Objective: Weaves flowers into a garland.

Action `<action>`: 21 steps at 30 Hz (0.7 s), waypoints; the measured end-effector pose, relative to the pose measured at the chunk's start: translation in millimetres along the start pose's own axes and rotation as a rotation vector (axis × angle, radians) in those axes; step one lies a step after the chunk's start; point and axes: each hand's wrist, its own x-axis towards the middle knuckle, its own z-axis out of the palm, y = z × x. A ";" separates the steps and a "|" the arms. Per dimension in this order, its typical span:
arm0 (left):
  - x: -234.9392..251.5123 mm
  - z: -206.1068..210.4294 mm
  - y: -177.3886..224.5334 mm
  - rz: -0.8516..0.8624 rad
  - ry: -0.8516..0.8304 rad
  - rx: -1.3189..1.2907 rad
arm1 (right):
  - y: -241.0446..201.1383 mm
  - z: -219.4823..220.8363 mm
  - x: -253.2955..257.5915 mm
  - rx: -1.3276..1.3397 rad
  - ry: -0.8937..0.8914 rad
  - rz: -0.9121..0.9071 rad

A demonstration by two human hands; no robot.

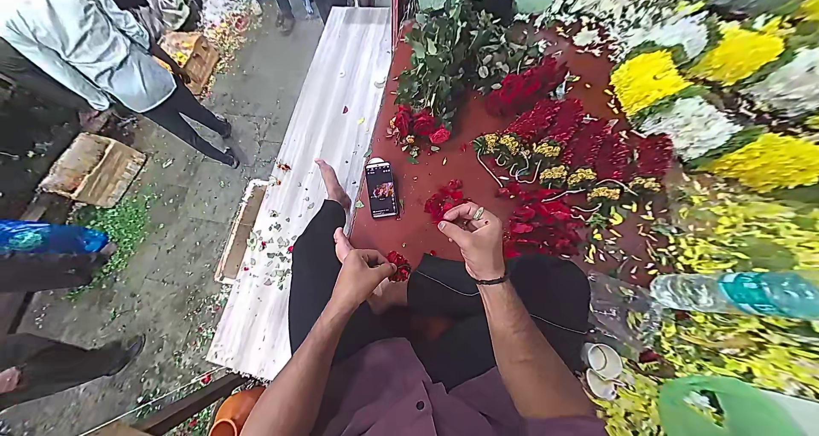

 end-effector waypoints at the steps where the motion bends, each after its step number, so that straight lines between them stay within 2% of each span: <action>1: 1.8 -0.1 1.7 -0.004 0.004 0.004 | -4.2 3.4 -5.4 0.040 0.011 0.016; 9: 4.7 7.1 10.9 -0.028 -0.003 -0.083 | -28.7 18.0 -50.0 0.298 -0.027 0.290; 13: 4.3 8.4 16.8 -0.002 -0.055 -0.087 | -17.8 28.6 -58.8 0.235 -0.055 0.401; 21: 5.8 8.1 18.2 0.057 -0.114 -0.007 | -0.7 34.0 -56.5 0.055 -0.102 0.424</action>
